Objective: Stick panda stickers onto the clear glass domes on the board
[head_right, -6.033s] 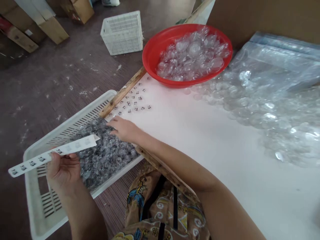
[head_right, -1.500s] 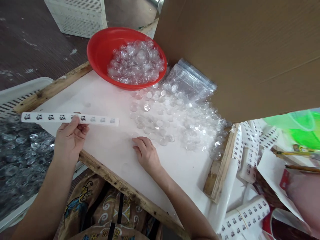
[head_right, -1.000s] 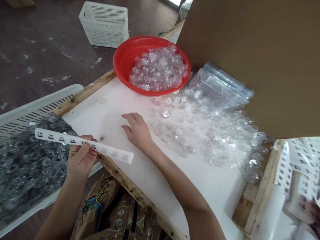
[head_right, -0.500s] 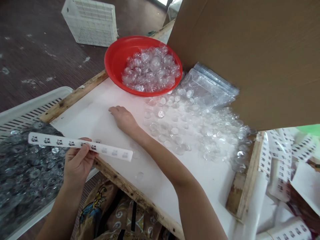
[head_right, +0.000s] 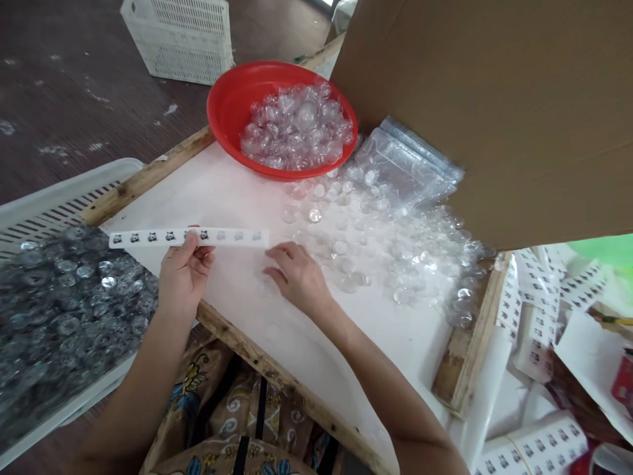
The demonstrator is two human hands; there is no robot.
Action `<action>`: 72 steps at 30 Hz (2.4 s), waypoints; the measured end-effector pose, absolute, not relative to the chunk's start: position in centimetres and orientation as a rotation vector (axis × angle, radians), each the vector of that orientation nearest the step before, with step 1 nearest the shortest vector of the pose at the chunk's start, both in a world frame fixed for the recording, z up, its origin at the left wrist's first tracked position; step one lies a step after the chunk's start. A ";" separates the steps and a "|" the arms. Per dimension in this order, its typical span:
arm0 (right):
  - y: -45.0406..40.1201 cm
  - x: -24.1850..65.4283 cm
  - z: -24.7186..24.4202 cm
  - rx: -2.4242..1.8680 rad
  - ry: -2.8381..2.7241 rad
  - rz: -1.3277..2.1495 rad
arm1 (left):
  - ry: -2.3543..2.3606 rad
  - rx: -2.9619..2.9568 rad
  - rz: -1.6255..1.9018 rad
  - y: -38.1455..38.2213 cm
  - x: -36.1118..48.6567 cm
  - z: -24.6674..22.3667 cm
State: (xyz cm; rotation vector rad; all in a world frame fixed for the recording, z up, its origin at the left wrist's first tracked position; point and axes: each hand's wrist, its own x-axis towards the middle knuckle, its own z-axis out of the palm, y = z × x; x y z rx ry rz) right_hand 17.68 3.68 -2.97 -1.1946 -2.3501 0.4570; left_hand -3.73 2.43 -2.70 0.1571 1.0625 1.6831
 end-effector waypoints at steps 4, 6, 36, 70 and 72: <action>-0.3 17.7 -3.9 -1.025 -2.456 0.491 | 1.074 0.170 1.696 2.6 -3.8 -2.8; -1.3 17.4 -4.4 -1.023 -2.492 0.449 | 1.084 0.183 1.686 2.6 -3.8 -2.7; 0.8 18.8 -4.2 -1.332 -2.248 0.425 | 1.108 0.214 1.715 2.3 -3.7 -2.5; 3.9 17.1 -3.0 -1.036 -2.315 0.647 | 1.223 0.291 1.799 -1.2 -6.4 -1.0; 1.8 19.2 -2.4 -1.129 -2.255 0.598 | 1.178 0.321 1.766 -0.6 -5.0 -1.1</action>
